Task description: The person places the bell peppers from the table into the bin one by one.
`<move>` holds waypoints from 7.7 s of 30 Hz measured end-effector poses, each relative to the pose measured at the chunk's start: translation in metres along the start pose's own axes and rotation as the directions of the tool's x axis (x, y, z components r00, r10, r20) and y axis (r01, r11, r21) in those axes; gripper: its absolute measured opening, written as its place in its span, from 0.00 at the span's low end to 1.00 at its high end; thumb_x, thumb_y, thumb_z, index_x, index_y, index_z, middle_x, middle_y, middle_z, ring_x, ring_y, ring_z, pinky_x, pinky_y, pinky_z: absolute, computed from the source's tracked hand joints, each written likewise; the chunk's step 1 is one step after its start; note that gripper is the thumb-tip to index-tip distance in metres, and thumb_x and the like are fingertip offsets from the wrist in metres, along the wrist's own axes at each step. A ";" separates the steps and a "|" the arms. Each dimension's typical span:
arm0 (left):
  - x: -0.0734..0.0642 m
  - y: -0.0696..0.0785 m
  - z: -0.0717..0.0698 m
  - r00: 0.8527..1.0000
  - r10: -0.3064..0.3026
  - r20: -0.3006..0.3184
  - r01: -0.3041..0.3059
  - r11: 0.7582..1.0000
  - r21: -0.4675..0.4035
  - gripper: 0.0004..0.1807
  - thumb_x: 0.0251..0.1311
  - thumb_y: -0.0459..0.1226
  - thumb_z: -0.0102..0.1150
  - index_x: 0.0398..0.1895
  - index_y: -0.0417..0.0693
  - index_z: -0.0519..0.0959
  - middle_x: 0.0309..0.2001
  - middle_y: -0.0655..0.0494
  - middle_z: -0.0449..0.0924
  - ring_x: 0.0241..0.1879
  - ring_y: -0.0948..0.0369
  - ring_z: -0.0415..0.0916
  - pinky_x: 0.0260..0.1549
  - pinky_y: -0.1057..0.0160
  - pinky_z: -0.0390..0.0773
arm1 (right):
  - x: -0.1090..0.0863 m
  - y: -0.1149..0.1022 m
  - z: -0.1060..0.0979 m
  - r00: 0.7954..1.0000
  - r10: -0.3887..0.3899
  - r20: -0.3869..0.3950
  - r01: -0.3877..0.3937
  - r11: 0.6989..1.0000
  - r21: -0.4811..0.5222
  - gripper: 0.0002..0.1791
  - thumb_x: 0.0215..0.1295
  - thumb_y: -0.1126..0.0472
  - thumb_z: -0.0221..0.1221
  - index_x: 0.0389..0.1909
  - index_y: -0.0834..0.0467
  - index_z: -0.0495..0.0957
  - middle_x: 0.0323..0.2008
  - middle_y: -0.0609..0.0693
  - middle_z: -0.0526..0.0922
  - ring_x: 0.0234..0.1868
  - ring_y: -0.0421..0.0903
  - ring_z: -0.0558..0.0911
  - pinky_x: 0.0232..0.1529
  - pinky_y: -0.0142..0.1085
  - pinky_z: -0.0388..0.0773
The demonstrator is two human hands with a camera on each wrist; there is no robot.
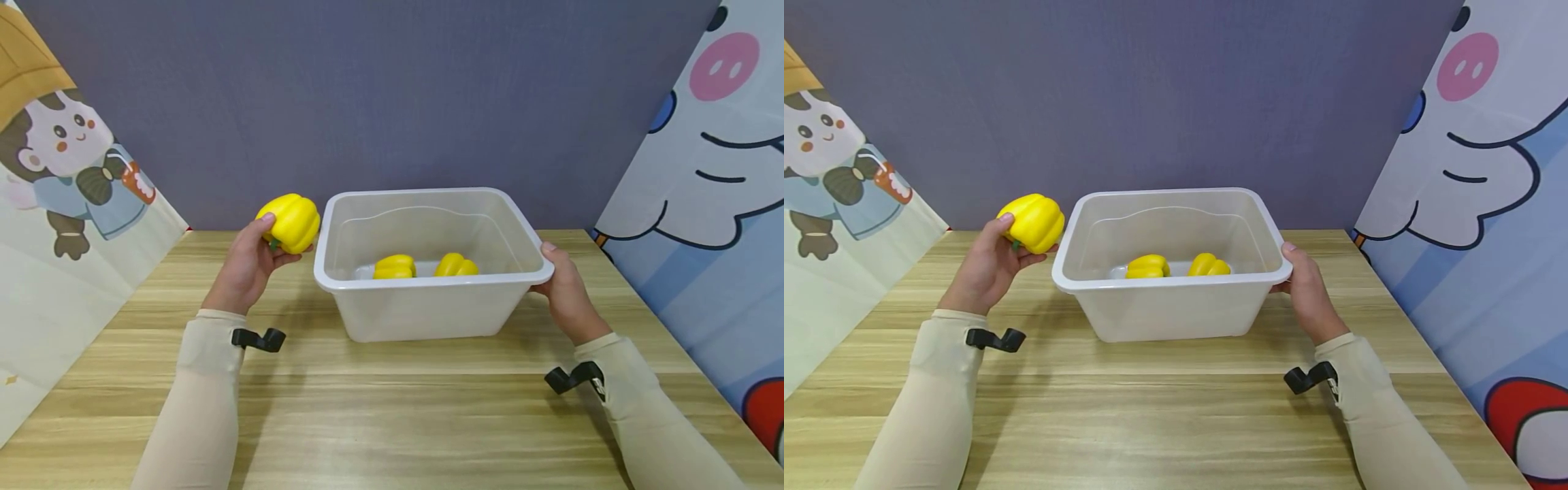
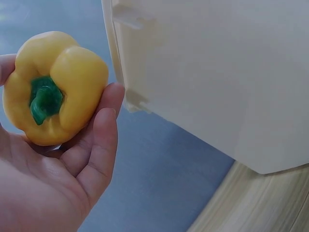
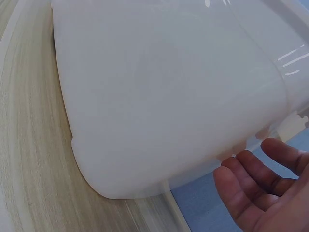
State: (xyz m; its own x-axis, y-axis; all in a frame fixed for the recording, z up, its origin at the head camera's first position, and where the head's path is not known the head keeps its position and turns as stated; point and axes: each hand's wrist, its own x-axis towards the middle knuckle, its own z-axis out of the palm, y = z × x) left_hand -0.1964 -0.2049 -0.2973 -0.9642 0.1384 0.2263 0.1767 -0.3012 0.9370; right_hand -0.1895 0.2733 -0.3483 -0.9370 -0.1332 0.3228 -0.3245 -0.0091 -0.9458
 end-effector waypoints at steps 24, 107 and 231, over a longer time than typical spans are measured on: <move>-0.004 0.007 0.014 1.000 0.007 0.019 -0.008 1.000 0.022 0.22 0.75 0.48 0.50 0.64 0.46 0.71 0.50 0.49 0.75 0.40 0.56 0.82 0.43 0.60 0.82 | 0.000 -0.002 0.001 1.000 -0.005 -0.004 0.005 1.000 -0.007 0.25 0.80 0.47 0.38 0.53 0.59 0.77 0.39 0.46 0.82 0.38 0.42 0.78 0.34 0.39 0.79; 0.016 0.047 0.048 0.965 -0.129 0.229 0.043 0.937 0.347 0.20 0.74 0.44 0.51 0.59 0.38 0.71 0.48 0.45 0.74 0.44 0.52 0.77 0.46 0.60 0.82 | -0.001 0.000 -0.002 1.000 0.001 0.007 -0.001 1.000 -0.022 0.26 0.80 0.44 0.38 0.54 0.59 0.76 0.42 0.52 0.80 0.39 0.43 0.78 0.36 0.38 0.79; 0.099 0.052 0.136 0.832 -0.405 0.379 -0.028 0.652 0.758 0.29 0.64 0.51 0.65 0.65 0.54 0.72 0.55 0.54 0.76 0.49 0.54 0.77 0.52 0.52 0.79 | -0.003 -0.002 -0.004 0.999 0.008 -0.039 -0.008 1.000 0.003 0.24 0.79 0.46 0.39 0.47 0.56 0.79 0.38 0.50 0.82 0.37 0.42 0.79 0.34 0.39 0.78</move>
State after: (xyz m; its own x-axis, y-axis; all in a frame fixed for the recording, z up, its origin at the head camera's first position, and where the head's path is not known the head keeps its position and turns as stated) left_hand -0.2552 -0.0788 -0.1896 -0.7989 0.5947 -0.0905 0.2917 0.5145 0.8064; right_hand -0.1865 0.2774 -0.3470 -0.9438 -0.0949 0.3167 -0.3170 -0.0114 -0.9483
